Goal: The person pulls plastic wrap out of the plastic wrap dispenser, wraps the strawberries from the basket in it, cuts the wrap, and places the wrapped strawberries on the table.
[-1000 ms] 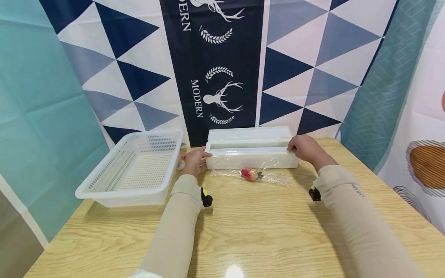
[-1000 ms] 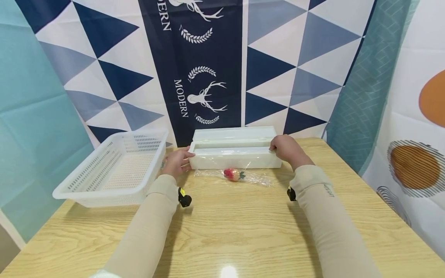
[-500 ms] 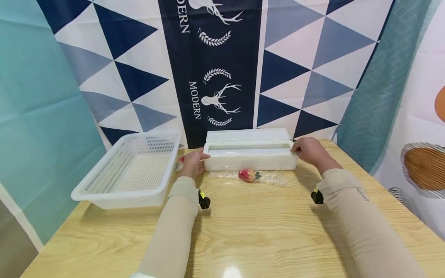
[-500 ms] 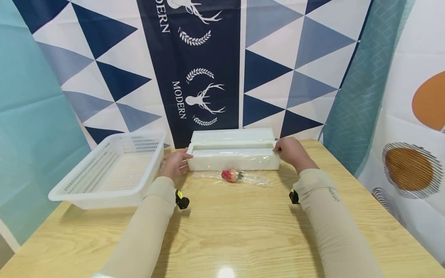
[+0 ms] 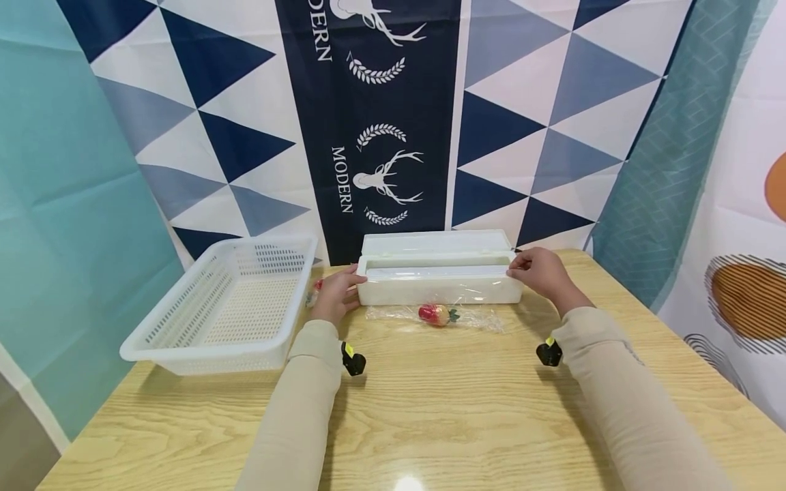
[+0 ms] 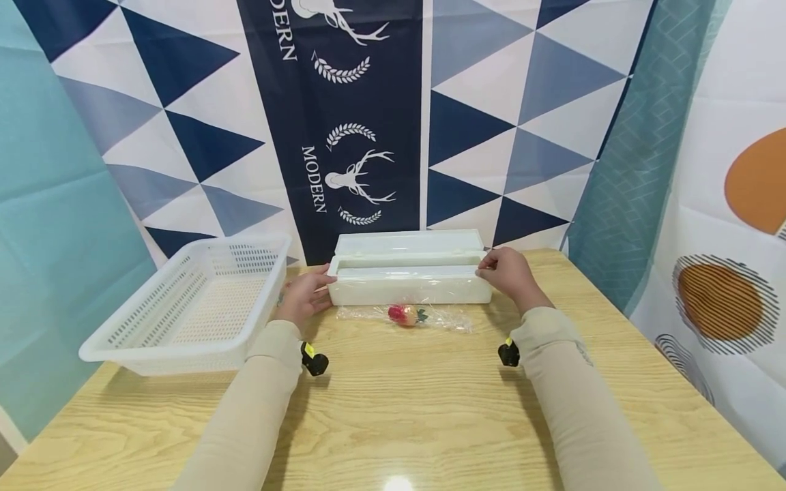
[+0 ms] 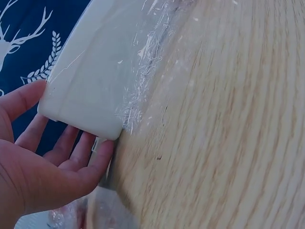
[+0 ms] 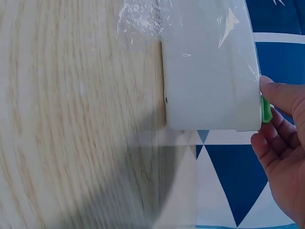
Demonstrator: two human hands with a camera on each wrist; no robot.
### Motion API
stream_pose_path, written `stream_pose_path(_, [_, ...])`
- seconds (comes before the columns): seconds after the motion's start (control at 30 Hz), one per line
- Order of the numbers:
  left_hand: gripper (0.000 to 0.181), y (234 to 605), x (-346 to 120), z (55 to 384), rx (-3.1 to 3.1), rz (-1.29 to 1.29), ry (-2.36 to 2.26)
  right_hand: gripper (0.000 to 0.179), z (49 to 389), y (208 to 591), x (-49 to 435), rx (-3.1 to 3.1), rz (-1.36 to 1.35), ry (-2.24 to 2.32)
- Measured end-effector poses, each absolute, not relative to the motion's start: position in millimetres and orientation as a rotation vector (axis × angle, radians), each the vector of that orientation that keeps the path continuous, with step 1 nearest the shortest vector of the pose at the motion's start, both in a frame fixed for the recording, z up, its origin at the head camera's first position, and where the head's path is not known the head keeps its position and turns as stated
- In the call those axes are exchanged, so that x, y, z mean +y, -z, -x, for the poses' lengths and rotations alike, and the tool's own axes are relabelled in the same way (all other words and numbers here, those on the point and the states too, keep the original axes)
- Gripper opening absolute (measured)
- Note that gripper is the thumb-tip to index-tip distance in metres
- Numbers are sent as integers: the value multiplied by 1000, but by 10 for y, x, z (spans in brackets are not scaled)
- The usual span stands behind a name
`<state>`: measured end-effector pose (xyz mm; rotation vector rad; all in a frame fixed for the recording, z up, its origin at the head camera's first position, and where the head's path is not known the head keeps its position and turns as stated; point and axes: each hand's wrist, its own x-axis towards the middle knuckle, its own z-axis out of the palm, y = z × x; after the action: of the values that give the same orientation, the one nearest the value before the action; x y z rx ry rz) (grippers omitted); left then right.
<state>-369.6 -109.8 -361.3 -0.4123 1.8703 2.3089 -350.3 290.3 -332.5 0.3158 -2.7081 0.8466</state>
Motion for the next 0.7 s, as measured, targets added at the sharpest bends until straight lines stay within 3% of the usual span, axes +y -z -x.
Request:
stream_pose_path(0.23, [54,3591,-1045,3690,1722,516,-2424,12,3473,3385,2849,-2677,-276,-1008])
stream_pose_path(0.43, [36,3542,-988,3650,1763,597,-2456,16,3489,3453,2812,-2637,-320,-949])
stream_pose_path(0.57, [25,3531,-973,3655,1962,593,-2422,30,3479,3429,2793,-2647,-290,-972])
stream_pose_path(0.7, [29,3479,-949,3633,2431,457,-2303,36,3422,3362,2758,-2621,-307,-963])
